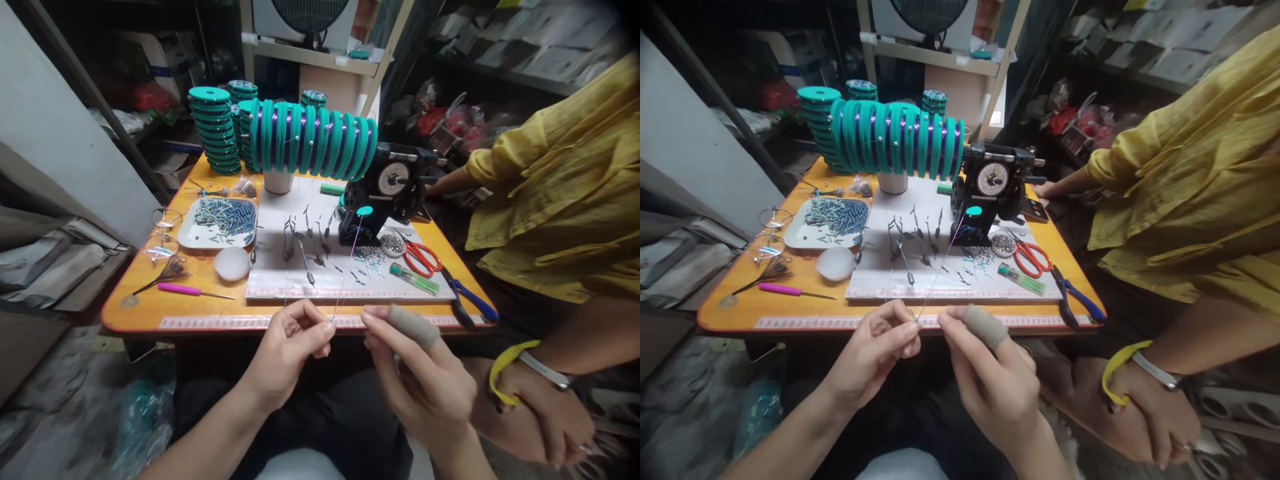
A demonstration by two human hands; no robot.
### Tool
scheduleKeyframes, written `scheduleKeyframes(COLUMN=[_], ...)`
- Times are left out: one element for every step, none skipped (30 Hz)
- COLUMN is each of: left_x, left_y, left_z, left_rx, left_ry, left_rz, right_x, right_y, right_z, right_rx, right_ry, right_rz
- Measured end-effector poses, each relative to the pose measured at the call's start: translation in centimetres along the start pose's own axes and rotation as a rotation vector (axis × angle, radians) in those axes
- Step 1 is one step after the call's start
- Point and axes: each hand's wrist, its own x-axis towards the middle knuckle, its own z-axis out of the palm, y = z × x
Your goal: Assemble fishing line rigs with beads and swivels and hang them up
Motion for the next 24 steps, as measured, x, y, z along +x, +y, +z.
scheduleKeyframes(left_x=[-0.1, -0.2, -0.3, -0.5, -0.6, -0.7, -0.8, -0.8, -0.9, -0.9, -1.0, -1.0, -1.0, -1.1, -1.2, -1.2, -1.3, -1.3, -1.4, -1.4, -1.3, -1.3, -1.3, -1.2], left_y=[0.3, 0.6, 0.8, 1.0, 1.2, 1.4, 1.5, 1.7, 1.8, 2.0, 2.2, 2.3, 2.4, 2.5, 2.5, 2.4, 2.3, 2.2, 2.1, 2.1, 2.0, 2.0, 2.0, 2.0], left_z=[-0.2, -0.4, -0.6, -0.9, -1.1, -1.4, -1.6, -1.8, -1.9, -2.1, -2.1, -2.2, -2.1, -2.1, -2.0, -1.9, -1.7, -1.6, -1.5, -1.4, -1.3, -1.3, -1.3, -1.3], left_rx=[0.135, 0.257, 0.349, 0.417, 0.468, 0.511, 0.557, 0.613, 0.679, 0.751, 0.823, 0.895, 0.961, 1.022, 1.085, 1.150, 1.223, 1.298, 1.376, 1.457, 1.536, 1.607, 1.664, 1.700], left_ry=[0.013, 0.029, 0.047, 0.061, 0.076, 0.086, 0.093, 0.100, 0.107, 0.114, 0.123, 0.133, 0.152, 0.177, 0.206, 0.240, 0.269, 0.292, 0.305, 0.307, 0.296, 0.269, 0.226, 0.175], left_rz=[0.088, 0.154, 0.192, 0.214, 0.226, 0.238, 0.256, 0.283, 0.324, 0.383, 0.450, 0.525, 0.603, 0.682, 0.757, 0.829, 0.897, 0.961, 1.016, 1.067, 1.120, 1.176, 1.231, 1.282], right_x=[1.0, 2.0, 2.8, 3.5, 4.0, 4.5, 5.0, 5.4, 5.9, 6.3, 6.8, 7.2, 7.6, 8.0, 8.3, 8.6, 8.8, 9.0, 9.2, 9.3, 9.5, 9.7, 9.8, 9.9], right_y=[0.3, 0.6, 1.0, 1.5, 1.9, 2.2, 2.5, 2.7, 2.7, 2.7, 2.5, 2.4, 2.2, 2.1, 2.1, 2.0, 2.1, 2.2, 2.2, 2.3, 2.4, 2.5, 2.5, 2.5], right_z=[0.5, 1.1, 1.5, 1.8, 2.1, 2.2, 2.3, 2.5, 2.6, 2.8, 3.0, 3.3, 3.6, 3.9, 4.2, 4.4, 4.6, 4.7, 4.7, 4.7, 4.6, 4.5, 4.4, 4.3], right_rx=[0.008, 0.014, 0.018, 0.022, 0.025, 0.027, 0.040, 0.069, 0.118, 0.186, 0.267, 0.346, 0.410, 0.452, 0.477, 0.485, 0.484, 0.480, 0.476, 0.475, 0.475, 0.476, 0.476, 0.473], right_ry=[-0.038, -0.082, -0.121, -0.147, -0.160, -0.158, -0.151, -0.144, -0.155, -0.186, -0.228, -0.283, -0.343, -0.395, -0.432, -0.452, -0.459, -0.460, -0.455, -0.452, -0.453, -0.460, -0.470, -0.483], right_rz=[-0.031, -0.071, -0.128, -0.194, -0.264, -0.328, -0.369, -0.385, -0.376, -0.349, -0.314, -0.279, -0.250, -0.229, -0.213, -0.205, -0.200, -0.197, -0.194, -0.192, -0.189, -0.187, -0.187, -0.189])
